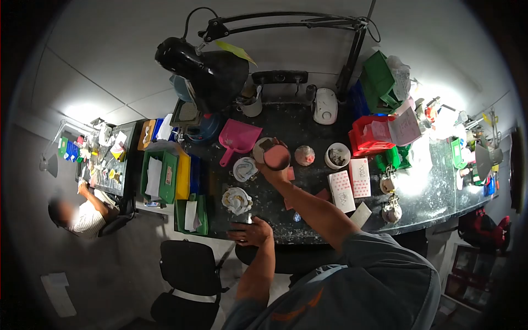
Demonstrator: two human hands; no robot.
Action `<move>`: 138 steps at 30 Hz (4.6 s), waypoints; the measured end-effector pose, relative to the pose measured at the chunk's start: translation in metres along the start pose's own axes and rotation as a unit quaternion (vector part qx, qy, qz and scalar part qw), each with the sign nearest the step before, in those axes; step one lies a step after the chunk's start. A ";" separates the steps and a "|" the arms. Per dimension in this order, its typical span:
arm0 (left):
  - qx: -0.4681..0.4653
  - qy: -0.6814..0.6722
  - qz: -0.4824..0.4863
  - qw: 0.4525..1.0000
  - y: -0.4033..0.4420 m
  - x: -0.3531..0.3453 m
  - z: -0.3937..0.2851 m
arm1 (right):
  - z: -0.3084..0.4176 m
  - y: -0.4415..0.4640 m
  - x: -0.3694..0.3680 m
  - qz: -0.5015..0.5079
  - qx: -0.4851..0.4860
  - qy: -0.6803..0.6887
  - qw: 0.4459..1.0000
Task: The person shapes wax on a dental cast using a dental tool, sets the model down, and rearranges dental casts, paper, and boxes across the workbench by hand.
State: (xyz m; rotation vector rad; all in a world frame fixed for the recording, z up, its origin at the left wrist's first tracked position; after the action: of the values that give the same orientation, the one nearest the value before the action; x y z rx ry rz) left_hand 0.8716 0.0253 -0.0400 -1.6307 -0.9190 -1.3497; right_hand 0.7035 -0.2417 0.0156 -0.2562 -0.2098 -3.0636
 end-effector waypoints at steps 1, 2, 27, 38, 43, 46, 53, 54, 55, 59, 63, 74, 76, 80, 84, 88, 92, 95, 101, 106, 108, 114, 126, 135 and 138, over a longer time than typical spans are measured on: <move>-0.002 -0.001 0.001 1.000 0.000 0.000 0.000 | -0.015 0.007 -0.001 -0.020 -0.035 -0.031 0.999; -0.001 0.000 0.001 1.000 0.001 -0.005 0.001 | -0.029 0.013 -0.001 -0.041 -0.070 -0.062 0.995; 0.032 0.033 0.041 0.998 0.001 -0.003 -0.003 | -0.058 0.056 0.011 -0.257 -0.111 -0.121 0.952; 0.034 0.056 0.028 0.997 0.003 -0.006 0.000 | 0.003 -0.019 -0.021 -0.066 -0.115 -0.142 0.981; 0.058 0.067 -0.004 0.996 0.000 -0.001 -0.001 | 0.069 -0.089 -0.015 0.096 -0.035 -0.055 0.993; 0.058 0.074 0.029 0.995 0.001 0.000 0.000 | 0.085 -0.134 0.021 0.205 -0.042 -0.047 0.977; 0.033 0.005 0.040 0.999 0.002 -0.005 0.002 | 0.094 -0.191 0.203 0.136 -0.018 -0.171 0.976; 0.039 -0.011 0.052 0.998 0.002 -0.008 0.005 | 0.076 -0.195 0.223 0.150 -0.025 -0.186 0.971; 0.042 -0.016 0.069 0.997 0.002 -0.009 0.004 | 0.093 -0.199 0.257 0.088 -0.007 -0.166 0.982; 0.044 -0.032 0.124 0.991 0.003 -0.010 0.008 | 0.101 -0.217 0.355 -0.047 0.016 -0.207 0.977; 0.019 -0.080 0.165 0.983 0.028 -0.028 0.024 | 0.075 -0.234 0.425 -0.104 -0.061 -0.159 0.980; -0.083 -0.496 0.078 0.861 -0.028 0.056 0.090 | -0.170 -0.230 0.648 -0.344 -0.302 0.073 0.886; -0.081 -0.533 0.077 0.839 -0.061 0.070 0.096 | -0.175 -0.223 0.667 -0.381 -0.327 0.143 0.853; -0.062 -0.568 0.073 0.818 -0.095 0.079 0.108 | -0.182 -0.198 0.687 -0.411 -0.305 0.245 0.824; -0.057 -0.573 0.076 0.814 -0.123 0.088 0.101 | -0.191 -0.178 0.698 -0.366 -0.292 0.221 0.856; -0.054 -0.586 0.087 0.804 -0.146 0.091 0.077 | -0.175 -0.166 0.705 -0.326 -0.257 0.221 0.883; -0.051 -0.587 0.087 0.803 -0.170 0.091 0.043 | -0.158 -0.156 0.715 -0.284 -0.238 0.224 0.902; -0.062 -0.599 0.094 0.793 -0.187 0.091 0.015 | -0.142 -0.148 0.721 -0.244 -0.221 0.214 0.920; -0.133 -0.596 0.108 0.785 -0.212 0.092 -0.051 | -0.092 -0.108 0.731 -0.151 -0.139 0.222 0.953; -0.214 -0.574 0.170 0.772 -0.246 0.096 -0.139 | -0.003 -0.069 0.709 -0.044 -0.084 0.253 0.963; -0.272 -0.577 0.227 0.736 -0.264 0.085 -0.187 | 0.007 -0.054 0.692 -0.043 -0.064 0.258 0.963; -0.291 -0.482 0.566 0.602 -0.370 0.059 -0.327 | 0.155 -0.034 0.578 0.282 -0.050 0.497 0.819; -0.254 -0.662 0.580 0.402 -0.360 0.105 -0.446 | 0.102 0.006 0.542 0.148 -0.078 0.437 0.883; -0.196 -0.625 0.511 0.556 -0.316 0.046 -0.437 | 0.062 0.032 0.567 0.072 -0.092 0.226 0.967; -0.178 -0.560 0.513 0.626 -0.318 0.036 -0.425 | 0.063 0.044 0.570 0.072 -0.110 0.190 0.973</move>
State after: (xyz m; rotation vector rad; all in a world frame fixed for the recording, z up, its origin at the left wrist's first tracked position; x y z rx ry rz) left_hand 0.4222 -0.2321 0.0802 -2.6793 -0.0782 0.4718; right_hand 0.1555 -0.3035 0.1797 0.2927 0.1615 -2.9123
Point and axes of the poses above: each hand's wrist, its own y-axis towards the middle knuckle, its own x-axis out of the back of the hand, z = x × y, the point moved 10 cm from there along y, towards the middle knuckle, and after that the axes turned 13 degrees about z, right-handed, at the moved point
